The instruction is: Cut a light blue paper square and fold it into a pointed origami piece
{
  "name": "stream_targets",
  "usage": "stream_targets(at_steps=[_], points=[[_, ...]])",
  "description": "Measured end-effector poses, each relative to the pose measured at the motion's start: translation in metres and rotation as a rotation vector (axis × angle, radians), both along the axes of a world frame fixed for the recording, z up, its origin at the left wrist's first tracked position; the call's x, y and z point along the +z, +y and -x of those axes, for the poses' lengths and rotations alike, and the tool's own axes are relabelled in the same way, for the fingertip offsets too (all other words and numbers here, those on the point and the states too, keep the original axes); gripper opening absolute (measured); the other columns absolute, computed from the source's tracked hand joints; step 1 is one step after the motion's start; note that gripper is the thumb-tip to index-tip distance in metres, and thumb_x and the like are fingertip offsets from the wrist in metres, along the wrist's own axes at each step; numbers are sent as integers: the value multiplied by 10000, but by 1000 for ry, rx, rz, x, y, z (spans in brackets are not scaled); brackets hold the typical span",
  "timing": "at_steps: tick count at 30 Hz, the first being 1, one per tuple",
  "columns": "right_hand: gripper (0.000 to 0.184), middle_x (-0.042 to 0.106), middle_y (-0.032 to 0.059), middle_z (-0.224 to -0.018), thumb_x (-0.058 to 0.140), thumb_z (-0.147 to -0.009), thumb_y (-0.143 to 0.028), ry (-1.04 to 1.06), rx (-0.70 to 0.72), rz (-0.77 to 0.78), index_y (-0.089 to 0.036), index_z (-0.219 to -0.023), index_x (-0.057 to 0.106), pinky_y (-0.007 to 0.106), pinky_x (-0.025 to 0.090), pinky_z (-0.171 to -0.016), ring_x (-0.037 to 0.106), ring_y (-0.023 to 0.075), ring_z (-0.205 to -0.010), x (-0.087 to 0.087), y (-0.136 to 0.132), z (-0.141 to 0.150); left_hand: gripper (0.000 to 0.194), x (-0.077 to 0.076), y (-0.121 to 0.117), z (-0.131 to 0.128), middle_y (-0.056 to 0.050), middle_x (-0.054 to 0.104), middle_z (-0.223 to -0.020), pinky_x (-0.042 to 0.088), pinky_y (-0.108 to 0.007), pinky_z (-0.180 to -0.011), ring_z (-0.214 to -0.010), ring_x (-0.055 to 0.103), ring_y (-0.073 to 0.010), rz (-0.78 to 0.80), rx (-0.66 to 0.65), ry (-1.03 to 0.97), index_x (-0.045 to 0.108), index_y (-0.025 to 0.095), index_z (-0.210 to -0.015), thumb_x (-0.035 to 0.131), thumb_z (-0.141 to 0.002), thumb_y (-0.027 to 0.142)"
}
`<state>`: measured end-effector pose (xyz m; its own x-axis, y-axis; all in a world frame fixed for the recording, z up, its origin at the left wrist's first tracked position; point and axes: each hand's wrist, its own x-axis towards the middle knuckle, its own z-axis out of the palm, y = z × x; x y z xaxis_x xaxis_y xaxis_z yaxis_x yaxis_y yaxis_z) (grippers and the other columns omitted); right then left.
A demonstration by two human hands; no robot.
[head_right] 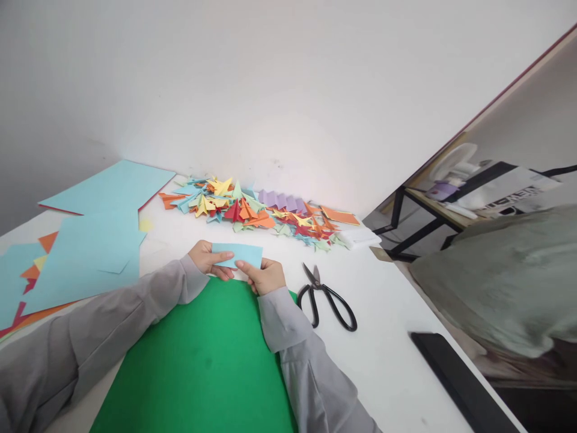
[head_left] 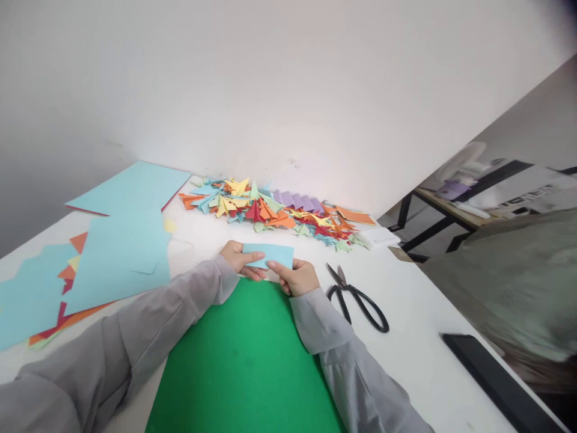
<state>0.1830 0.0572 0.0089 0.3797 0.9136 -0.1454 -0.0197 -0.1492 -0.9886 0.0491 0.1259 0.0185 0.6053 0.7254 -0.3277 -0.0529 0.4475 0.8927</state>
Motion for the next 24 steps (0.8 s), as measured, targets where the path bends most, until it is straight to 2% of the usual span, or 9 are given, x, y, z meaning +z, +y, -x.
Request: stream_targets(at_steps=[4, 10, 15, 21, 24], points=[[387, 473, -32, -288, 722, -474, -445, 100, 85, -22, -134, -391, 507, 152, 270, -238, 381, 44, -226, -6, 3, -5, 144, 2, 0, 1, -99, 641, -511, 507, -204, -409, -456, 614, -165, 11, 43, 11, 602, 38, -679, 646, -647, 171], [428, 446, -55, -261, 751, -457, -405, 124, -12, -19, -153, -365, 416, 140, 199, -212, 320, 27, -198, -9, 5, -9, 125, 2, 2, 1, -99, 646, -521, 512, -209, -412, -452, 613, -163, 31, 56, 5, 609, 39, -681, 632, -660, 159], [357, 500, -31, -304, 755, -447, -402, 268, 60, -70, -127, -401, 533, 127, 287, -247, 403, 33, -242, -7, 5, -9, 113, 0, 4, 1, -93, 643, -514, 515, -214, -414, -454, 616, -170, 53, 93, -7, 605, 41, -683, 629, -662, 150], [364, 453, -44, -255, 764, -457, -357, 279, -24, -92, -132, -364, 494, 123, 222, -222, 342, 21, -205, -6, 4, -9, 110, -1, 3, 1, -96, 648, -531, 520, -214, -419, -454, 616, -166, 50, 85, -25, 607, 40, -691, 604, -684, 149], [369, 479, -43, -286, 766, -444, -375, 321, -58, -117, -134, -380, 494, 127, 235, -219, 356, 25, -216, -5, 4, -8, 119, -1, 3, 0, -98, 653, -546, 521, -213, -421, -455, 616, -162, 43, 85, -36, 608, 41, -695, 606, -682, 160]])
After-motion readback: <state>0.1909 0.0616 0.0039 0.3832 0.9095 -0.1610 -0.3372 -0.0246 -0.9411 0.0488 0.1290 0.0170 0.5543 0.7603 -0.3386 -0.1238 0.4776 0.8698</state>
